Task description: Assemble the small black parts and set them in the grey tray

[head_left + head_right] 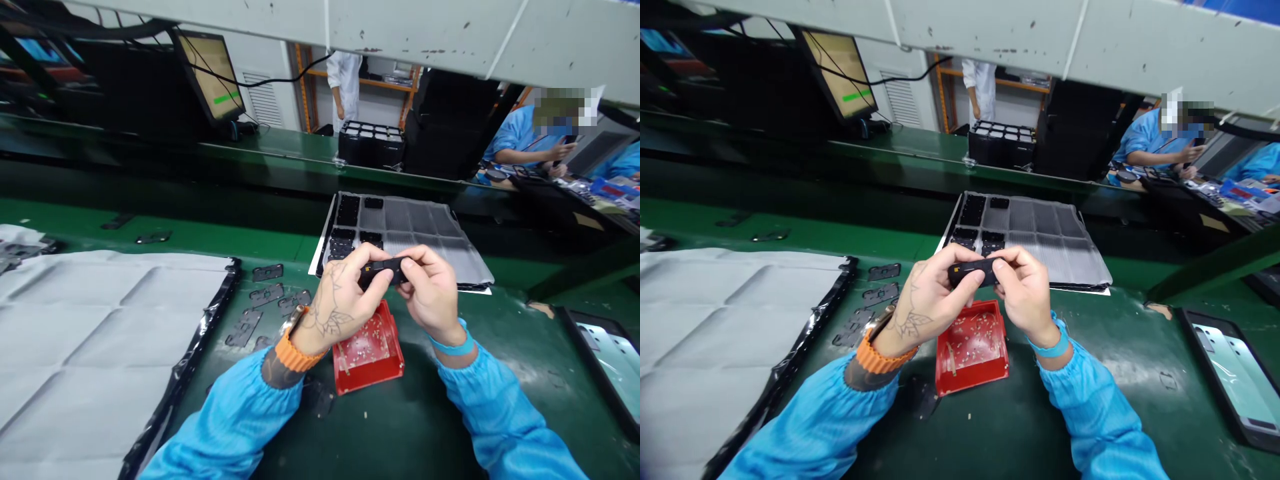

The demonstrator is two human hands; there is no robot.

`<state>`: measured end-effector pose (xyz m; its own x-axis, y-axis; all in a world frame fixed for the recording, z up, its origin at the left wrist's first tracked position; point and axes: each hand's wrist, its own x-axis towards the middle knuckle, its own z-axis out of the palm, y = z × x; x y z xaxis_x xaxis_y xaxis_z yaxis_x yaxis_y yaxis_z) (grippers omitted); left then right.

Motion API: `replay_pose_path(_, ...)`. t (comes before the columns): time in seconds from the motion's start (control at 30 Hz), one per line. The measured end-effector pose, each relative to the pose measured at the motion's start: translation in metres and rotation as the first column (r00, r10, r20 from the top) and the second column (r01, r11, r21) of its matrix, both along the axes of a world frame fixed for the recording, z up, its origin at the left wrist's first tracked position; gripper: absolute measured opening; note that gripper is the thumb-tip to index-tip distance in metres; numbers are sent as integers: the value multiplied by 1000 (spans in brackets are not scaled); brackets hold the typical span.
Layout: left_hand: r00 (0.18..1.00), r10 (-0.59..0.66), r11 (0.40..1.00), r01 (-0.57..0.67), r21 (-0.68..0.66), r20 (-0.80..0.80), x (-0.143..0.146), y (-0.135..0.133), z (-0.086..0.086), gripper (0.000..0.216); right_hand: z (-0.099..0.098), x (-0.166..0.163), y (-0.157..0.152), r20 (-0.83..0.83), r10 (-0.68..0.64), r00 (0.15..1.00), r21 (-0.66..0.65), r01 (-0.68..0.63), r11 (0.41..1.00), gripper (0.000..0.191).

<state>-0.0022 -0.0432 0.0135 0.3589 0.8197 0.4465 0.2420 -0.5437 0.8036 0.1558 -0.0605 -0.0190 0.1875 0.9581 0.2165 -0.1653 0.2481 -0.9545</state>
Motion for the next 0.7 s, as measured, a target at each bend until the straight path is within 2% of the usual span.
replay_pose_path(0.1, 998, -17, 997, 21, -68, 55, 1, 1, -2, 11, -2, -2, 1, -15, -31, 999, -6, 31, 1000, 27)
replay_pose_path(0.17, 984, -72, 983, 97, -155, 161, 2, 2, -3, 15, -4, -4, 2, -23, -77, 997, 9, 77, 997, 24)
replay_pose_path(0.27, 929, -149, 923, 254, -289, 340, 5, 4, -4, 23, -5, -6, 4, 22, -182, 983, 49, 181, 982, 19)
replay_pose_path(0.33, 908, -145, 884, 297, -362, 392, 7, 4, -4, 27, -6, -6, 4, 67, -227, 972, 54, 224, 973, 17)
replay_pose_path(0.47, 912, -65, 856, 259, -447, 404, 11, 4, -5, 29, -7, -6, 2, 62, -224, 973, -2, 224, 975, 15)
replay_pose_path(0.7, 905, 4, 867, 209, -453, 426, 12, 10, -9, 22, -10, -2, 2, 61, -128, 990, -11, 129, 992, 17)
